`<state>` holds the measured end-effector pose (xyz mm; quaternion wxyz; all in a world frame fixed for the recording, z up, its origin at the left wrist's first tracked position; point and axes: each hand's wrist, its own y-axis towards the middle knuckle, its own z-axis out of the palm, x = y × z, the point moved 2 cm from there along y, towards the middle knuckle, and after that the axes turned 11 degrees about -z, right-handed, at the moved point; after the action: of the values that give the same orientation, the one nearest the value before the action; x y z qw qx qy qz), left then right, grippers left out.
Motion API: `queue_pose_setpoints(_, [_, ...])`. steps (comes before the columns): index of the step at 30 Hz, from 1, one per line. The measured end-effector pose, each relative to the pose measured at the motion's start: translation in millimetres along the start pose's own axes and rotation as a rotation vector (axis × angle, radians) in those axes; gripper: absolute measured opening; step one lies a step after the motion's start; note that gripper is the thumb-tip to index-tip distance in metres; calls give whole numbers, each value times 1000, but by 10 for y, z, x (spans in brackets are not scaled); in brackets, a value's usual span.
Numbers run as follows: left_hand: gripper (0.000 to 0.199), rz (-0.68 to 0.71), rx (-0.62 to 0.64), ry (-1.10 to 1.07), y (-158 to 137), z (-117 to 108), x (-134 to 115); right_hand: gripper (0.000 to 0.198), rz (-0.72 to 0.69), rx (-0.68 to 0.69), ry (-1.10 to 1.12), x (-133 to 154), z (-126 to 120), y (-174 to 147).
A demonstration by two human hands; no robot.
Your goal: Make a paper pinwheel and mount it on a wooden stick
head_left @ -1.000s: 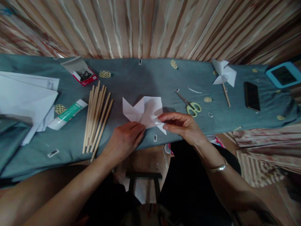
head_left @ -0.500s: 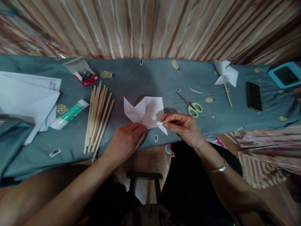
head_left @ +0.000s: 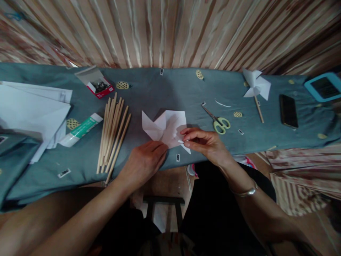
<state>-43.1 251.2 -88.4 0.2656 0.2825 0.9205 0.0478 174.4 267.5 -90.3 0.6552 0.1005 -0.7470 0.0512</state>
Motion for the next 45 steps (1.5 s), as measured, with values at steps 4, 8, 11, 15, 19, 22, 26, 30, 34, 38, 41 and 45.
queue_pose_setpoints(4, [16, 23, 46, 41, -14, -15, -39, 11, -38, 30, -15, -6, 12, 15])
queue_pose_setpoints(8, [12, 43, 78, 78, -27, -10, -60, 7, -112, 24, -104, 3, 58, 47])
queue_pose_setpoints(11, [13, 54, 55, 75, -50, 14, -61, 4, -157, 13, -178, 10, 116, 79])
queue_pose_setpoints(15, [25, 47, -41, 28, -88, 50, -66, 5, -212, 16, -270, 1, 201, 118])
queue_pose_setpoints(19, [33, 87, -39, 11, -104, 103, -84, 7, -245, 0, -338, -47, 267, 157])
queue_pose_setpoints(22, [21, 111, -56, -20, -99, 126, -88, 6, -257, -7, -356, -92, 300, 183])
queue_pose_setpoints(26, [17, 56, -66, -117, -94, 132, -74, 6, -272, -18, -377, -120, 308, 186])
queue_pose_setpoints(30, [19, -24, -45, -213, -96, 127, -51, 19, -320, -14, -463, -69, 292, 143])
queue_pose_setpoints(34, [20, -67, -37, -263, -84, 118, -33, 18, -385, 2, -605, 11, 299, 75])
queue_pose_setpoints(38, [20, -84, -56, -253, -76, 120, -22, 15, -470, 2, -742, 49, 310, 16])
queue_pose_setpoints(41, [20, -97, -58, -234, -77, 130, -15, 15, -528, 17, -804, 40, 308, -13])
queue_pose_setpoints(45, [20, -92, -51, -223, -72, 131, -11, 18, -562, 67, -852, 19, 307, -32])
